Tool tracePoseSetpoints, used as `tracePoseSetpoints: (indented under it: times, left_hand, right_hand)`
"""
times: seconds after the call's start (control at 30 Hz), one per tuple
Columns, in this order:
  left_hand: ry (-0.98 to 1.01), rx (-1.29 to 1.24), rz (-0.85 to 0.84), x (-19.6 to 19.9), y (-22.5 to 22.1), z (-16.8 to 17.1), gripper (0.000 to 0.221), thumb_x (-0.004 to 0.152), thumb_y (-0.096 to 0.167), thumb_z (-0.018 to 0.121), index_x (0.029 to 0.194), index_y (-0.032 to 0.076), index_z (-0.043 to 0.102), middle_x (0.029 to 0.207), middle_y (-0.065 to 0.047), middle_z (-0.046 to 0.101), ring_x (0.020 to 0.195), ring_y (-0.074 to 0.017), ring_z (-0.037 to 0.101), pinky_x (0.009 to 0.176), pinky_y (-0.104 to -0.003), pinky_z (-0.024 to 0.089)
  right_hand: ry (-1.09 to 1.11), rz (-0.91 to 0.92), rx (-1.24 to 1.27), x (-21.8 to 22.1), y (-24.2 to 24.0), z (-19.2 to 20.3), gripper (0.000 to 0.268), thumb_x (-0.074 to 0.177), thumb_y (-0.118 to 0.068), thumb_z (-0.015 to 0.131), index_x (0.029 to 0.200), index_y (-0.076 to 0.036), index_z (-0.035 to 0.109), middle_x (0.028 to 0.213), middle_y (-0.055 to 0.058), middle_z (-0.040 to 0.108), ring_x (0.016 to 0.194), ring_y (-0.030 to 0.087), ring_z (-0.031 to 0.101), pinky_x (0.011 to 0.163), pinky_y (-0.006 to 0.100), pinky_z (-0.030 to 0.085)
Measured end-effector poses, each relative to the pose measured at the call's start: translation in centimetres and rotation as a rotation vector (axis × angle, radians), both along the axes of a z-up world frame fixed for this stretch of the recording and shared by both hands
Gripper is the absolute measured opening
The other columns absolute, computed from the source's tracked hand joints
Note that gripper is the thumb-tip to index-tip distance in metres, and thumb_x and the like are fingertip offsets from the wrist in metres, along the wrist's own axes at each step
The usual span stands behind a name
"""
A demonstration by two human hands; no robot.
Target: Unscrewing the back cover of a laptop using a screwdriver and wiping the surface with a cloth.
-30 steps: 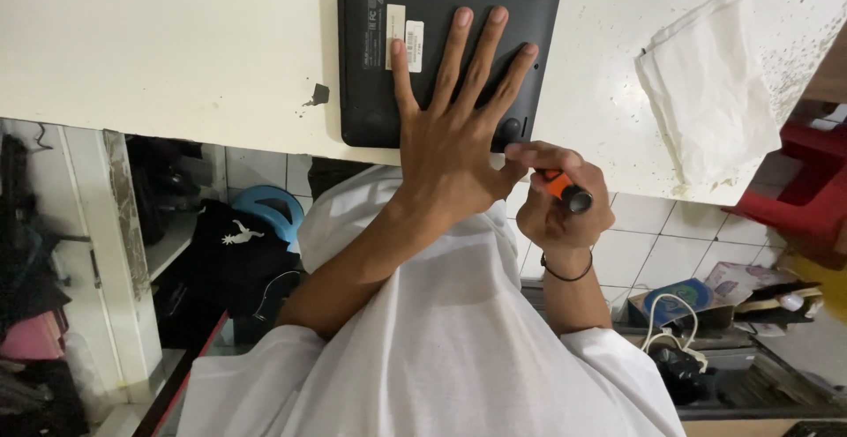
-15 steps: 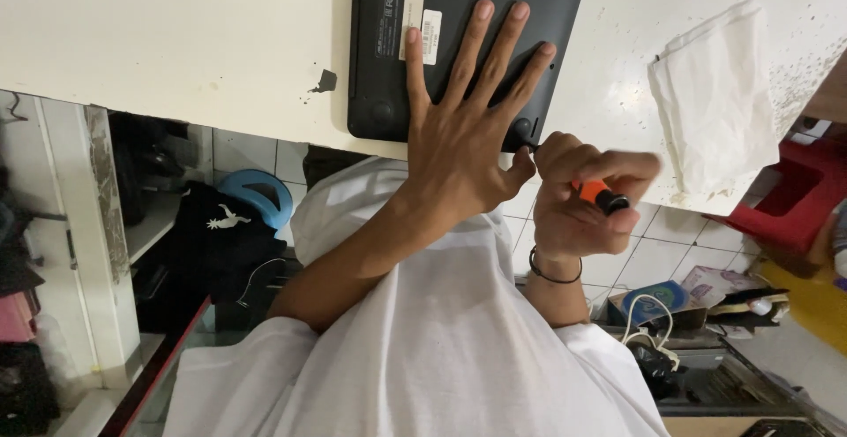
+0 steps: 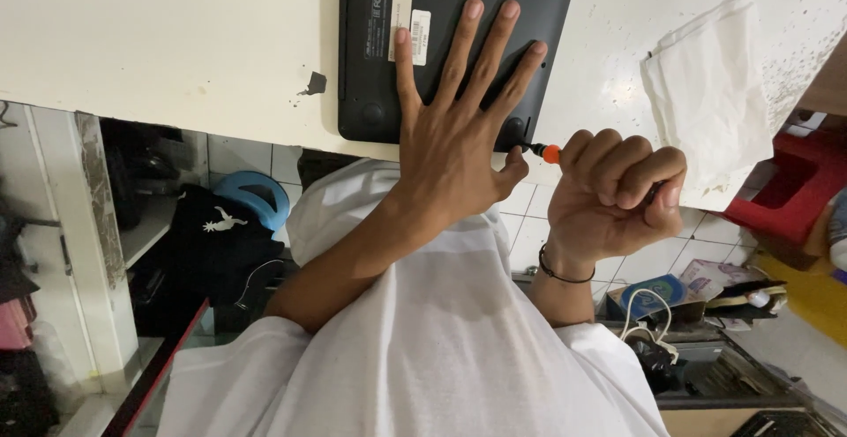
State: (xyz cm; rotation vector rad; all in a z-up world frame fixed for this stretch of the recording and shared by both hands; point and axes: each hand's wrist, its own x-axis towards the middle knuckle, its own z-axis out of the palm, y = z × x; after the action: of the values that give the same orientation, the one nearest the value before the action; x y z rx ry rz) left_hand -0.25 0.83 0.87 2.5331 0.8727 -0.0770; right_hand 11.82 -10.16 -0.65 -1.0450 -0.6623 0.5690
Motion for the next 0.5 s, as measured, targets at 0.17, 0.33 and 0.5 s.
tracePoseSetpoints:
  times: [0.17, 0.33, 0.5]
  left_hand:
    - [-0.064, 0.007, 0.025, -0.1, -0.1, -0.6, 0.093, 0.095, 0.049, 0.079, 0.168, 0.026, 0.027, 0.17, -0.009, 0.009, 0.159, -0.0329, 0.005, 0.123, -0.076, 0.003]
    - [-0.091, 0.015, 0.035, -0.2, -0.2, -0.7, 0.092, 0.094, 0.046, 0.08, 0.168, 0.025, 0.03, 0.17, -0.009, 0.01, 0.159, -0.0325, 0.007, 0.124, -0.076, 0.005]
    - [-0.069, 0.015, 0.026, -0.2, -0.1, -0.5, 0.093, 0.094, 0.045, 0.08, 0.168, 0.025, 0.028, 0.17, -0.009, 0.01, 0.158, -0.0322, 0.006, 0.123, -0.076, 0.006]
  right_hand:
    - [-0.138, 0.01, 0.022, -1.1, 1.6, 0.5, 0.026, 0.109, -0.04, 0.038, 0.097, -0.018, 0.032, 0.062, -0.002, 0.021, 0.049, 0.014, 0.016, 0.05, 0.033, 0.024]
    - [-0.001, -0.028, 0.018, -1.5, 1.3, 0.5, 0.028, 0.106, -0.042, 0.05, 0.097, -0.02, 0.033, 0.078, -0.003, 0.035, 0.059, 0.009, 0.028, 0.053, 0.024, 0.029]
    - [-0.085, -0.109, 0.007, -2.0, 1.0, 1.1, 0.023, 0.109, -0.032, 0.042, 0.092, -0.019, 0.034, 0.075, -0.004, 0.038, 0.059, 0.011, 0.033, 0.052, 0.026, 0.033]
